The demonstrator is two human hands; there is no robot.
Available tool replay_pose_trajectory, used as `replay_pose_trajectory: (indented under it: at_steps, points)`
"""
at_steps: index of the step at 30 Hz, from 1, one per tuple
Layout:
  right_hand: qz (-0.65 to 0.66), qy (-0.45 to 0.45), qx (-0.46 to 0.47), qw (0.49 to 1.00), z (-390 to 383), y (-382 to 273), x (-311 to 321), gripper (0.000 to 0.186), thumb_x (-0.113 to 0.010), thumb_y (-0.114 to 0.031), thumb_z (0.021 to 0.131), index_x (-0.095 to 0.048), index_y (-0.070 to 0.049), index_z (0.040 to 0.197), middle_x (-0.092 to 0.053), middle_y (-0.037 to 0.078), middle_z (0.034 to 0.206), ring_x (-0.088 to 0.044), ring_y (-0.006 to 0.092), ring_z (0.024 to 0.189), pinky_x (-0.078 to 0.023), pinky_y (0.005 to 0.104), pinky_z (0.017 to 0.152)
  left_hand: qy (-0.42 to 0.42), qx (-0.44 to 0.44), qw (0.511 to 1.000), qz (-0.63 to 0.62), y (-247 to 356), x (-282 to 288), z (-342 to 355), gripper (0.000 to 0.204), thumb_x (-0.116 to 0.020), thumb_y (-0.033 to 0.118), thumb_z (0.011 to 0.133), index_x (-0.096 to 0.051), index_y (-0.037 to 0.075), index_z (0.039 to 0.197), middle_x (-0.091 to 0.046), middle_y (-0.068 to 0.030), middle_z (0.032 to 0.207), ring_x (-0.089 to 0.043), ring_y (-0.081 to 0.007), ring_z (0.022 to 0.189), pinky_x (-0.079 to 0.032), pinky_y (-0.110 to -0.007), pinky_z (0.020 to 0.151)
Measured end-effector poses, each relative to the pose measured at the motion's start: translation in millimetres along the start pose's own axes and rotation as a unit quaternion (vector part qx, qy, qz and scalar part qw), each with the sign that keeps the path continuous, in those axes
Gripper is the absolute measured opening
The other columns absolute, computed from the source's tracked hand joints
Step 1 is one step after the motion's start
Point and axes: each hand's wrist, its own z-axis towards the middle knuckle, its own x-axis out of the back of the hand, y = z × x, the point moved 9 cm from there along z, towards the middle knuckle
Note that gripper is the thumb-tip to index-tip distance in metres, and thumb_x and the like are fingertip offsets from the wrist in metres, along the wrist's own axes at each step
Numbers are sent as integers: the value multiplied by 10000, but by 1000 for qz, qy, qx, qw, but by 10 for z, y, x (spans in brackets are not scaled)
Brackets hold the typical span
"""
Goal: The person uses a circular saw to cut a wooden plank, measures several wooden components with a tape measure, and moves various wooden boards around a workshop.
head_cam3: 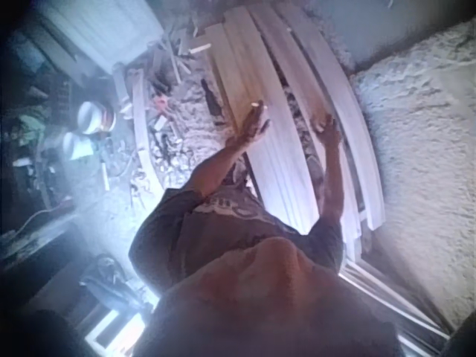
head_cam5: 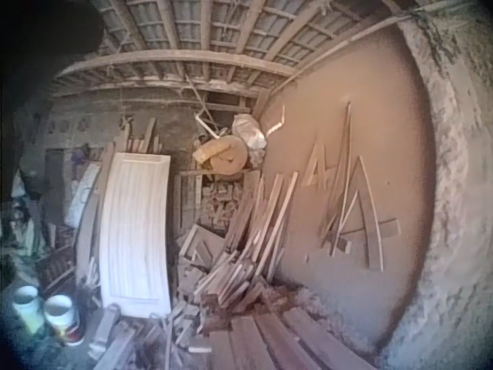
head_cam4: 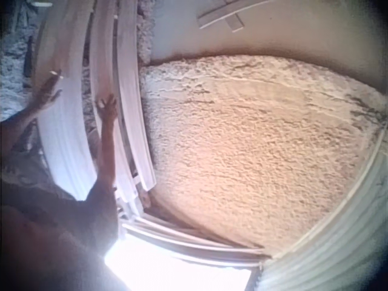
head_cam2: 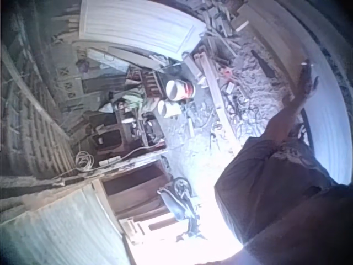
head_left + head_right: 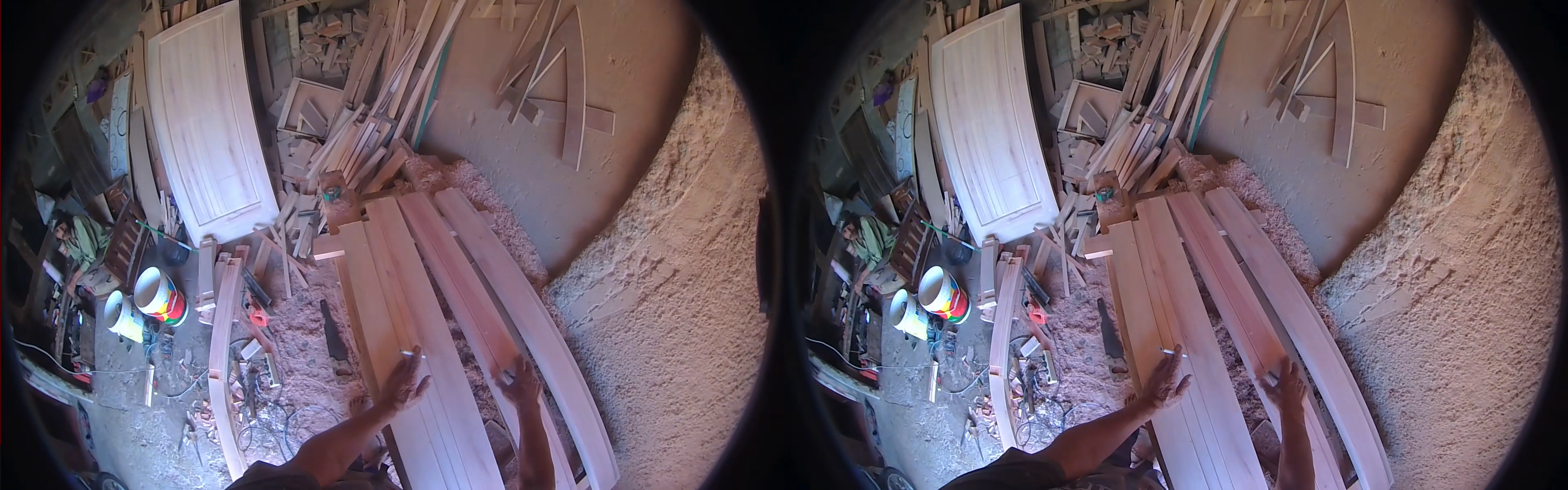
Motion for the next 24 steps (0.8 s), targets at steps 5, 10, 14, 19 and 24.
replay_pose_trajectory:
  at_steps: [5,10,14,19,24]
  points:
    - [50,51,-3,997,133,270,36,712,-693,-609,799,-613,-110,1301,-656,274,1138,-666,414,1019,-528,495,882,-29,19,999,3,-13,-77,32,843,-637,249,914,-147,-50,1531,-473,-336,1348,-542,-471,1115,-464,-496,977]
    - [46,-125,-94,987,598,783,-329,578,-555,-600,899,-719,-94,1127,-680,303,1004,-655,434,1025,-514,499,901,-32,33,999,-29,-37,-46,40,818,-621,250,924,-159,-49,1529,-445,-339,1391,-524,-489,1132,-442,-519,992]
    - [136,-133,-93,977,829,1016,-684,683,-453,-638,937,-694,-38,1156,-671,325,1045,-628,441,1109,-485,479,951,-67,56,995,-42,-39,-111,74,813,-613,255,924,-167,-83,1513,-457,-357,1361,-521,-499,1127,-438,-526,985]
    - [178,-176,-133,959,895,878,-853,788,-394,-672,946,-671,38,1145,-665,330,1082,-578,387,1232,-441,437,1005,-100,67,992,-45,-72,-139,73,815,-602,270,925,-170,-117,1497,-466,-382,1321,-523,-497,1123,-439,-524,982]
    - [248,9,-20,969,712,722,-288,533,-496,-510,985,-711,-23,1003,-654,300,763,-653,494,813,-521,526,699,-68,55,996,-32,-81,-172,32,828,-597,276,926,-146,-81,1521,-462,-349,1353,-511,-502,1151,-420,-521,1018]
